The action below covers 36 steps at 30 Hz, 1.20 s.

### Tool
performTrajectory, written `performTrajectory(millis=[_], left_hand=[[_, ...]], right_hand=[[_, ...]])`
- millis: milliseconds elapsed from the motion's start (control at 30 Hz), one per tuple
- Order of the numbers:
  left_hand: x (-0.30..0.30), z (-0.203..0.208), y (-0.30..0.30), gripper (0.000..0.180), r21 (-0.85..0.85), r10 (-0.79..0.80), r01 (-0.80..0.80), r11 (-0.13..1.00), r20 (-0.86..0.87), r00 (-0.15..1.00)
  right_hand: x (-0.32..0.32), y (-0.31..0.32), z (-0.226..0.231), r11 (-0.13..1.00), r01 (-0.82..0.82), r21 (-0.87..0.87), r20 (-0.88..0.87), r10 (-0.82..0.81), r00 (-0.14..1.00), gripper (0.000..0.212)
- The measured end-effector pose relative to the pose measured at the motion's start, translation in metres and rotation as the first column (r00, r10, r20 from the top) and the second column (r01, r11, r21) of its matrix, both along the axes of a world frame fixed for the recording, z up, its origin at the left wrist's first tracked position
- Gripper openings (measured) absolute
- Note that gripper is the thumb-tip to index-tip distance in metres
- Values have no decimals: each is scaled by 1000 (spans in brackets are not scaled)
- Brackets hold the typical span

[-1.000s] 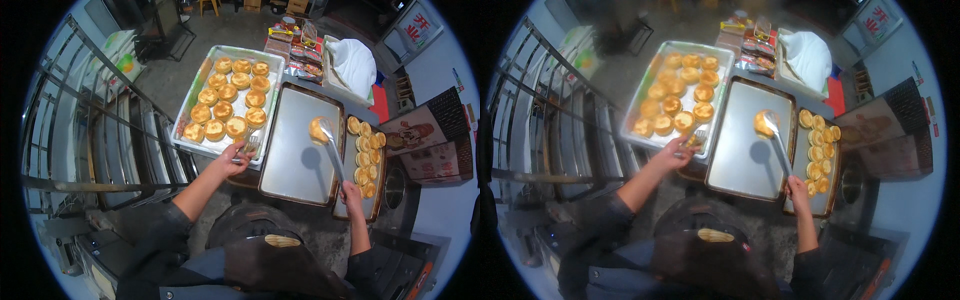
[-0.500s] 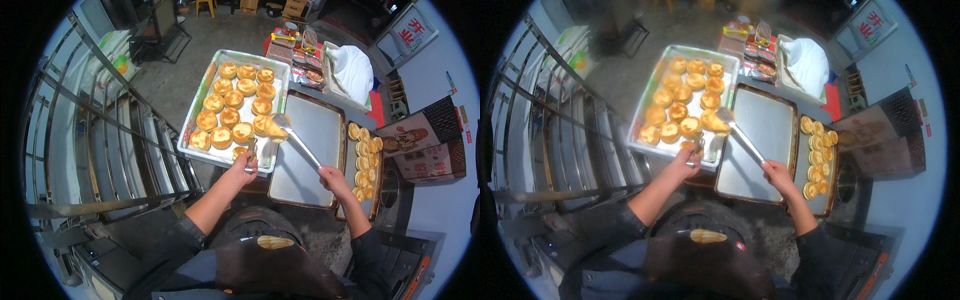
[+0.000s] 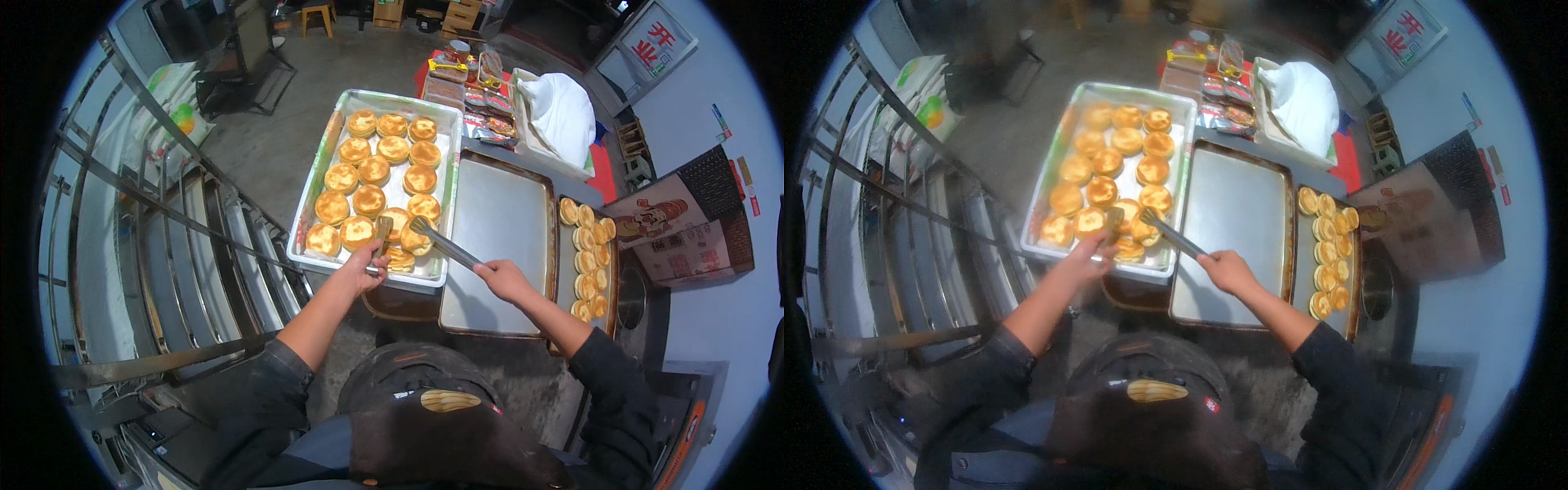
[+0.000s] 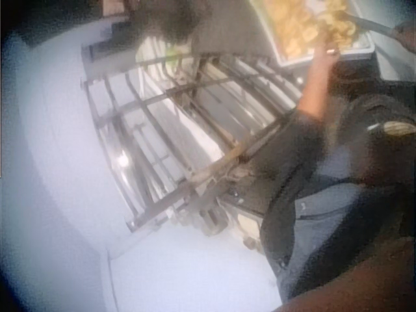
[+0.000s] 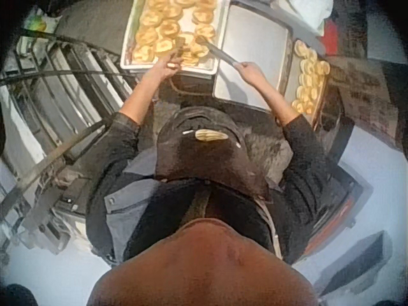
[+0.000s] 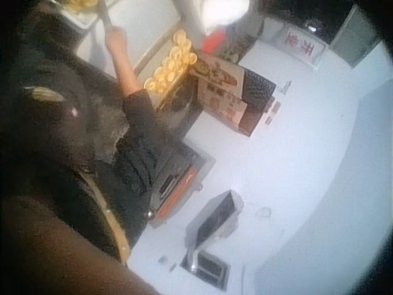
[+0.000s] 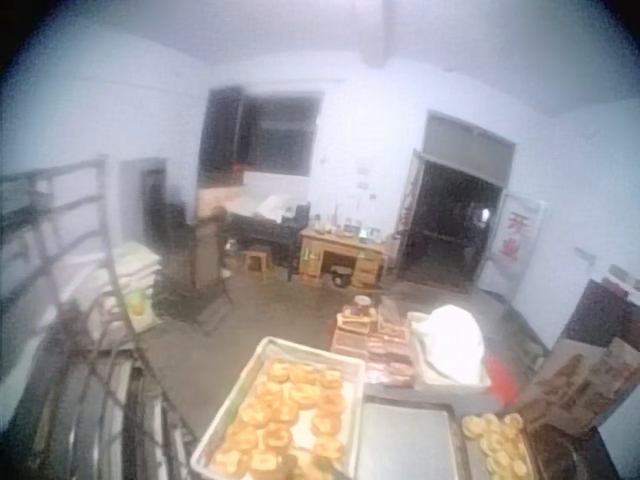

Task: The person uses tongs to transfer baked pastries from metal trays into a lined basket. The person then uses a dough sheeter to flatten a sheet of dough, folding it between passes.

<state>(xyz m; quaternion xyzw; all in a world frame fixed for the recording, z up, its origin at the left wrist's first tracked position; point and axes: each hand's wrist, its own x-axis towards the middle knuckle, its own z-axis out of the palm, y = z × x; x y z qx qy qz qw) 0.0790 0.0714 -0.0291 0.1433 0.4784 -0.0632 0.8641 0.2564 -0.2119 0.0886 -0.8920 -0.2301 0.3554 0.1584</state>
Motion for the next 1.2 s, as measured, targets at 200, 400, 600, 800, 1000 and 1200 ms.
performTrajectory(millis=[200, 400, 600, 800, 1000, 1200], left_hand=[[8, -15, -6, 26, 65, -57, 51, 997, 88, 994], [14, -2, -22, 25, 132, -29, 17, 991, 94, 995], [12, 3, -41, 27, 104, -22, 9, 995, 116, 993], [14, 14, -44, 35, 21, -106, 104, 994, 177, 978], [18, 24, -43, 48, -203, -117, 138, 969, 111, 987], [14, 20, -19, 53, -586, 41, 0, 810, 56, 998]], right_hand=[[15, 26, 39, 988, -102, -113, 119, 116, 986, 54], [26, 36, 72, 942, -206, -266, 192, 261, 946, 53], [41, 60, 68, 909, -283, -306, 185, 348, 919, 54], [57, 47, 73, 945, -161, -285, -54, 152, 987, 57], [32, 37, 102, 902, -308, -301, 123, 358, 926, 56], [22, 44, 151, 857, -335, -391, 158, 421, 893, 54]])
